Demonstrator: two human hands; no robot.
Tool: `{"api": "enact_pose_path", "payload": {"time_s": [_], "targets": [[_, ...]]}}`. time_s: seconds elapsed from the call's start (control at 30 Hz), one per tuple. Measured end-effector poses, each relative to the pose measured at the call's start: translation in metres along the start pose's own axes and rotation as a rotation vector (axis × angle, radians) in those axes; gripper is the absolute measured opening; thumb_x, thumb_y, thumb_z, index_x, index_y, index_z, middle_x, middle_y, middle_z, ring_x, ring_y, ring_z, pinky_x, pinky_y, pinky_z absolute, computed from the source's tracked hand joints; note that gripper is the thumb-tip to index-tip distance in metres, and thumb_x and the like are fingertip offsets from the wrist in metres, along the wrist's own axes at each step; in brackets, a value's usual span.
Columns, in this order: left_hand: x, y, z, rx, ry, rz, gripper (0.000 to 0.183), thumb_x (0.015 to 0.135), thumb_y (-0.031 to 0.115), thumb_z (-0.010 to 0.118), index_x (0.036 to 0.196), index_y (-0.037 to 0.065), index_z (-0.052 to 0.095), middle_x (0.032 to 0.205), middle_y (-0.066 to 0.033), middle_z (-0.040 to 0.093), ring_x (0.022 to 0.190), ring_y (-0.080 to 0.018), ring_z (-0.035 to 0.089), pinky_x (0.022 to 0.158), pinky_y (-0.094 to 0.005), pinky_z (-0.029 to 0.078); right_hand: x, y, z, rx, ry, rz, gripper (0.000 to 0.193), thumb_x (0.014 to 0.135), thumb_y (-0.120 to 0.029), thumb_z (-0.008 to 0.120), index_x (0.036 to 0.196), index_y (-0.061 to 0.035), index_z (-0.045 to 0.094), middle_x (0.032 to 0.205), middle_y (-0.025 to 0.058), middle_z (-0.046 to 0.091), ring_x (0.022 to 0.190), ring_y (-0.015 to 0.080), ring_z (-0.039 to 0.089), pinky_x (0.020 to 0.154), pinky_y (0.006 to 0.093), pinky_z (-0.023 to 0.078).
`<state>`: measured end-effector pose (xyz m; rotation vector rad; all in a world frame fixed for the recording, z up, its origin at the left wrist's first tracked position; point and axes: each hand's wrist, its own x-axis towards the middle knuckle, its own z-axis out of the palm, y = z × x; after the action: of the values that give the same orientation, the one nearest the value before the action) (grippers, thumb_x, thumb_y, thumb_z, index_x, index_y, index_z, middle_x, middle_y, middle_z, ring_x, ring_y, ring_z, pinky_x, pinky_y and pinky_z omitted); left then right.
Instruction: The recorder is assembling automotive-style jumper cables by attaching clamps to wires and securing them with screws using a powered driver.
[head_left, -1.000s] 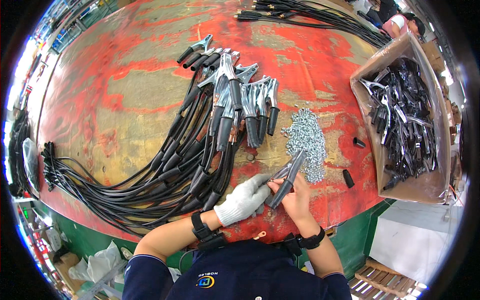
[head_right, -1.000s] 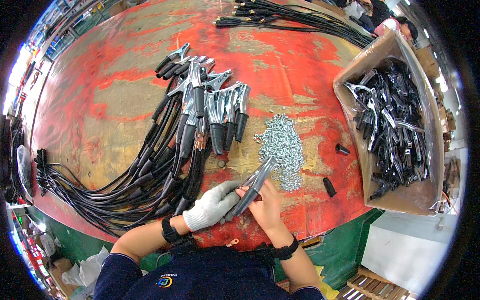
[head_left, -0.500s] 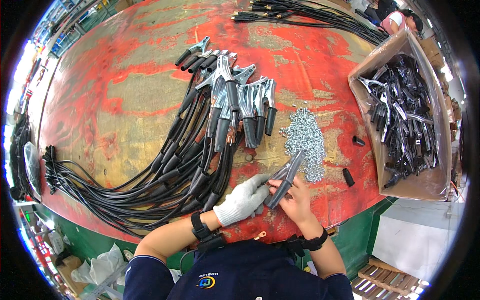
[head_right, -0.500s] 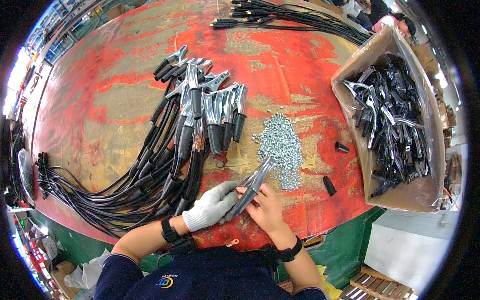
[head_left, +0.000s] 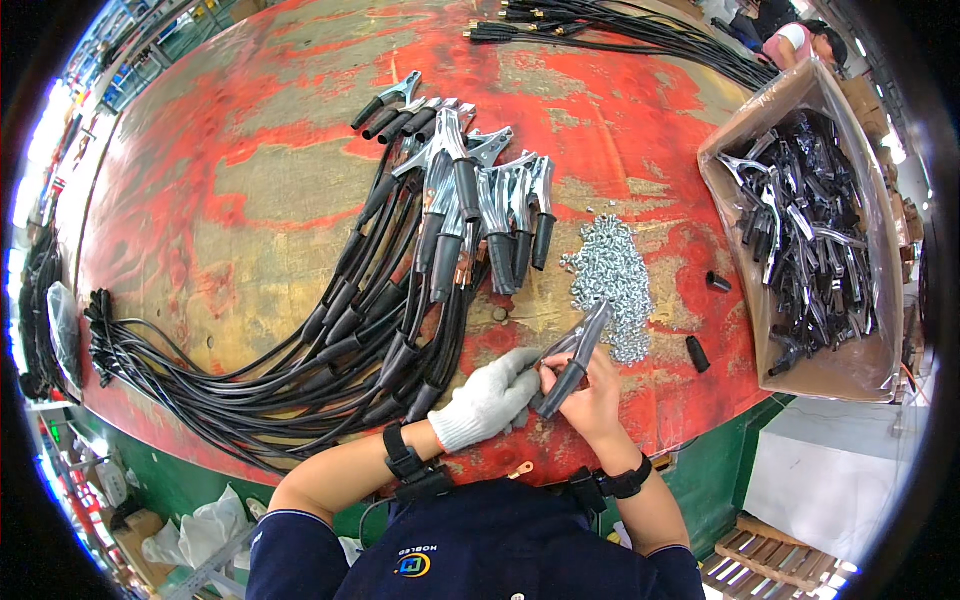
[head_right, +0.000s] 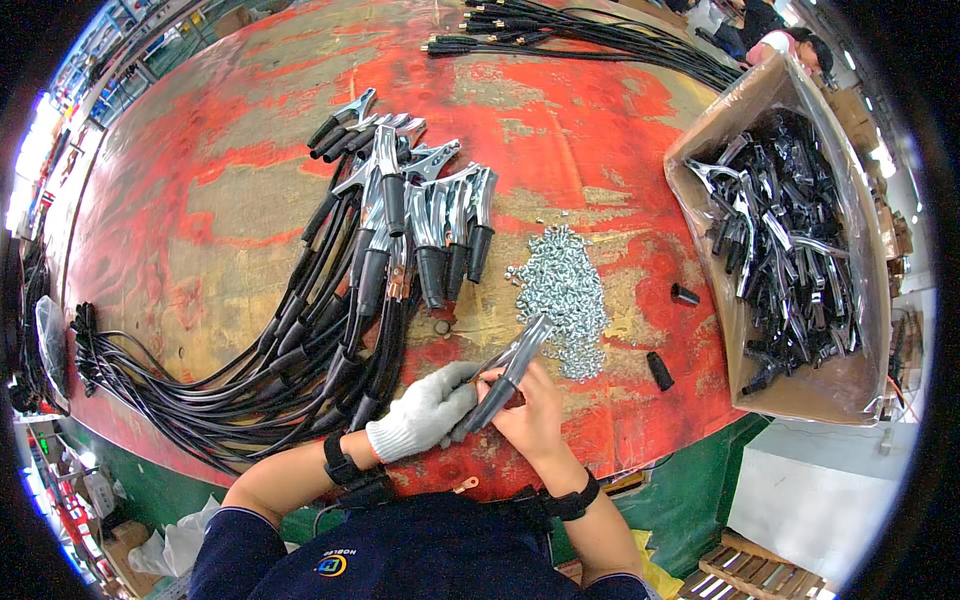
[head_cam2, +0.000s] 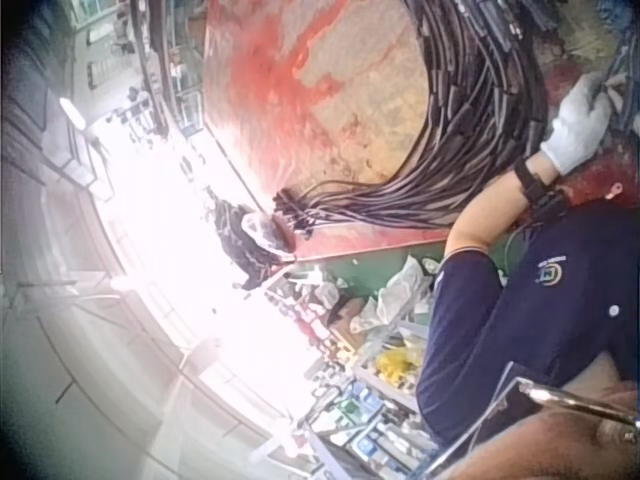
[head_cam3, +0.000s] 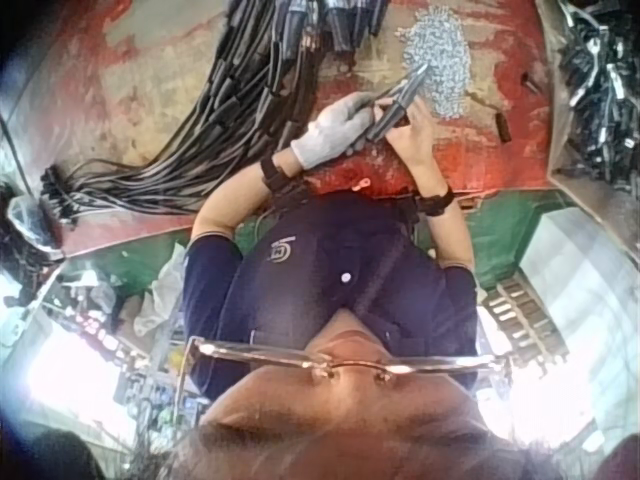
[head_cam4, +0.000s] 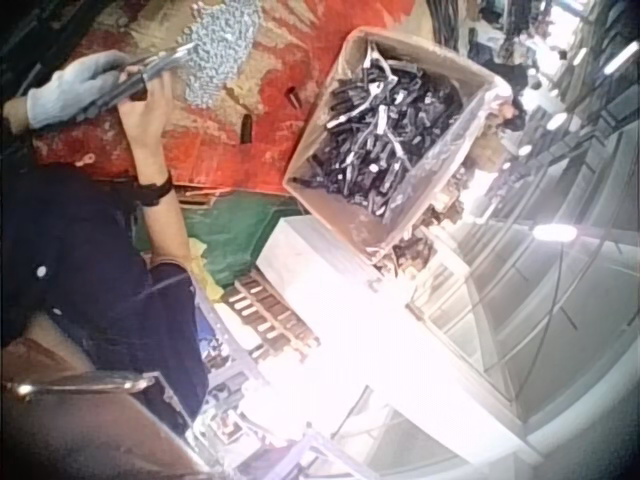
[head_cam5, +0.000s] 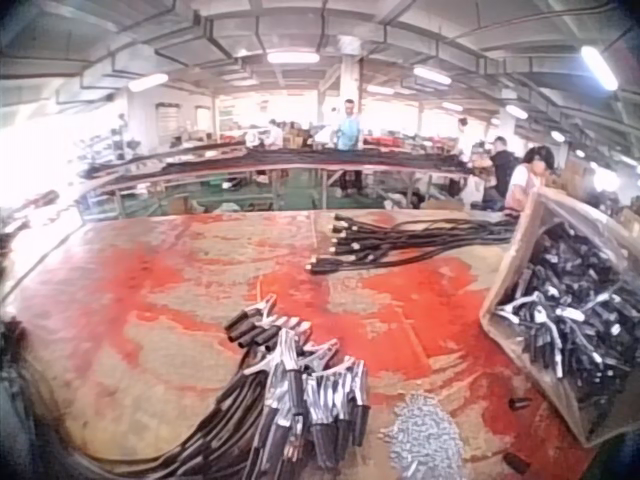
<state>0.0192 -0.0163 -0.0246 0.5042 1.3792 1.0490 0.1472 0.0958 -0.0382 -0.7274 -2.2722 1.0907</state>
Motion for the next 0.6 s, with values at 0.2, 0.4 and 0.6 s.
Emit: {"api": "enact_pose_path", "payload": {"time_s": [0.2, 0.4, 0.6], "targets": [[-0.001, 0.002, -0.001, -0.001, 0.006, -0.017, 0.044, 0.097, 0.021, 0.046, 0.135, -0.001, 0.041, 0.076, -0.0044, 0.061, 0.055, -0.0085, 0.056, 0.046, -0.0231, 0.046, 0.003, -0.005, 0.002, -0.039, 0.036, -0.040, 0.019, 0.066, 0.001, 0.077, 0.081, -0.0053, 0.067, 0.080, 0.0070, 0.065, 0.075, 0.0219, 0.062, 0.068, 0.0309, 0.049], [-0.002, 0.003, -0.002, 0.030, -0.005, -0.036, 0.041, 0.097, 0.022, 0.045, 0.132, 0.002, 0.044, 0.083, -0.0062, 0.065, 0.058, -0.0091, 0.058, 0.048, -0.0242, 0.048, 0.001, 0.005, 0.001, 0.039, 0.055, -0.118, 0.019, 0.067, 0.002, 0.077, 0.082, -0.0044, 0.067, 0.081, 0.0075, 0.066, 0.076, 0.0212, 0.064, 0.070, 0.0309, 0.050], [0.000, 0.001, -0.001, -0.008, 0.001, -0.015, 0.042, 0.097, 0.023, 0.047, 0.133, 0.000, 0.043, 0.076, -0.0040, 0.061, 0.056, -0.0084, 0.056, 0.046, -0.0231, 0.046, 0.000, 0.005, 0.002, 0.056, 0.028, -0.047, 0.018, 0.069, 0.002, 0.077, 0.082, -0.0029, 0.067, 0.081, 0.0082, 0.066, 0.074, 0.0210, 0.064, 0.069, 0.0309, 0.050]]}}
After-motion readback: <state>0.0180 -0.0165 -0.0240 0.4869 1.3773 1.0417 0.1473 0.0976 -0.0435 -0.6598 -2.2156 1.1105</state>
